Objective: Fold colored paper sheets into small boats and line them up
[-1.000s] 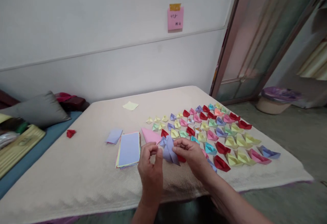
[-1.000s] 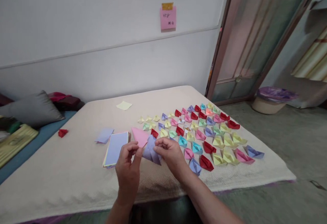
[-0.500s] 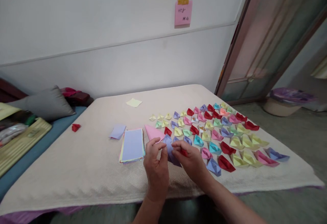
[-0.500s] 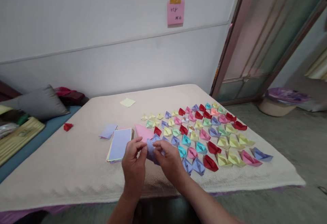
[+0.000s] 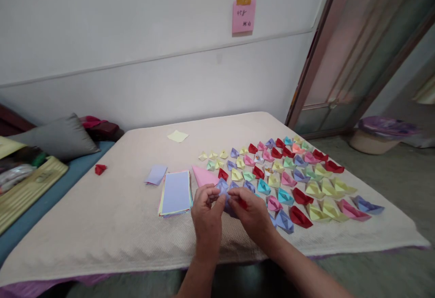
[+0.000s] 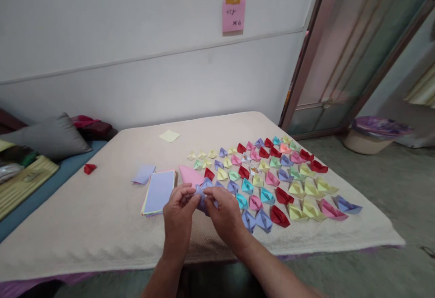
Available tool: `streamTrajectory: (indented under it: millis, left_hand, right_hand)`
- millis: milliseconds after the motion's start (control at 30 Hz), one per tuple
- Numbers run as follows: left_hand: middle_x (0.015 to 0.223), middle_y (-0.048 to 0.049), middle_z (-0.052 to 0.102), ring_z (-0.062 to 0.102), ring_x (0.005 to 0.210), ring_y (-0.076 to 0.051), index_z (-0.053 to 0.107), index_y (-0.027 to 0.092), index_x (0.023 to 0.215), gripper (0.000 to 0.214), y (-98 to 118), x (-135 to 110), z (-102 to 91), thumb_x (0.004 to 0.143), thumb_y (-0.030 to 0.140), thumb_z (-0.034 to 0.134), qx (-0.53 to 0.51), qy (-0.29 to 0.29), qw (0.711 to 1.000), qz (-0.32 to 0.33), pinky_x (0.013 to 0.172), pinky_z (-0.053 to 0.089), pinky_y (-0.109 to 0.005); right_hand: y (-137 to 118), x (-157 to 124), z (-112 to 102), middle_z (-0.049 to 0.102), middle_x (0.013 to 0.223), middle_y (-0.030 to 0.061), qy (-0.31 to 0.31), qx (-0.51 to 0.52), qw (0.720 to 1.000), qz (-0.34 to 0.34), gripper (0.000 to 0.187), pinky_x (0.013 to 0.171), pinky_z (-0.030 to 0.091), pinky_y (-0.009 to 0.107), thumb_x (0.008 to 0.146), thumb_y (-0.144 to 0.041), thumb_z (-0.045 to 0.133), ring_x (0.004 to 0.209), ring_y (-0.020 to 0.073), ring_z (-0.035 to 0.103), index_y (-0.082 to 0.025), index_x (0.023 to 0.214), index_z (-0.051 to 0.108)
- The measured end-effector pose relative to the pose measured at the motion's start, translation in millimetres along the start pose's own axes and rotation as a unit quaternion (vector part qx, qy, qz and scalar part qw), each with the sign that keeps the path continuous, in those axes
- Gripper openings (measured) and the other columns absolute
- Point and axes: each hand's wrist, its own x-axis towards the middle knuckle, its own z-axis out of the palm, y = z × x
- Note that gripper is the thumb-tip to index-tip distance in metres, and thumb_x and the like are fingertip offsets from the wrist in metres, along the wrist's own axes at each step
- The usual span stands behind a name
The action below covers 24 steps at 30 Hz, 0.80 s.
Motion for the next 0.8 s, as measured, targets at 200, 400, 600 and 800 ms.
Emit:
streamTrajectory:
  millis: [200,400,600,800]
  left_hand:
    - [0.095,-0.0044,0.059,0.058,0.087,-0.016,0.062,0.018,0.075,0.003,3.1,0.9,-1.5,0.072,0.016,0.063,0.047,0.009,0.999,0.013,0.075,0.046,-0.027]
    - [0.095,-0.0053,0.060,0.057,0.092,-0.019,0.063,0.018,0.065,0.010,7.2,1.0,-2.4,0.074,0.015,0.059,0.093,-0.003,0.996,0.017,0.077,0.044,-0.029]
    - [0.098,-0.0061,0.060,0.055,0.096,-0.019,0.064,0.018,0.071,0.017,8.1,2.3,-4.4,0.081,0.018,0.051,0.111,-0.027,0.993,0.025,0.086,0.040,-0.032]
    - [0.086,-0.0048,0.059,0.055,0.083,-0.018,0.055,0.018,0.062,0.025,1.0,5.3,-6.7,0.084,0.025,0.048,0.104,-0.062,0.993,0.013,0.078,0.040,-0.030]
  right_hand:
    - [0.0,-1.6,1.9,0.066,0.079,0.0026,-0.009,-0.056,0.998,-0.031,0.013,0.068,0.042,0.029,0.083,-0.016,0.051,0.074,0.0189,0.058,-0.021,0.088,0.062]
    - [0.2,-1.7,3.9,0.066,0.080,0.0024,-0.014,-0.055,0.998,-0.035,0.015,0.069,0.042,0.029,0.083,-0.014,0.051,0.075,0.0186,0.059,-0.021,0.090,0.062]
    - [-0.5,-1.7,3.5,0.066,0.082,0.0021,-0.028,-0.026,0.999,-0.024,0.017,0.071,0.042,0.029,0.081,-0.013,0.051,0.077,0.0183,0.059,-0.022,0.090,0.062]
    - [2.8,3.6,1.6,0.064,0.072,0.0008,-0.048,0.111,0.989,0.089,0.011,0.065,0.041,0.028,0.076,-0.017,0.057,0.067,0.0157,0.056,-0.020,0.085,0.063]
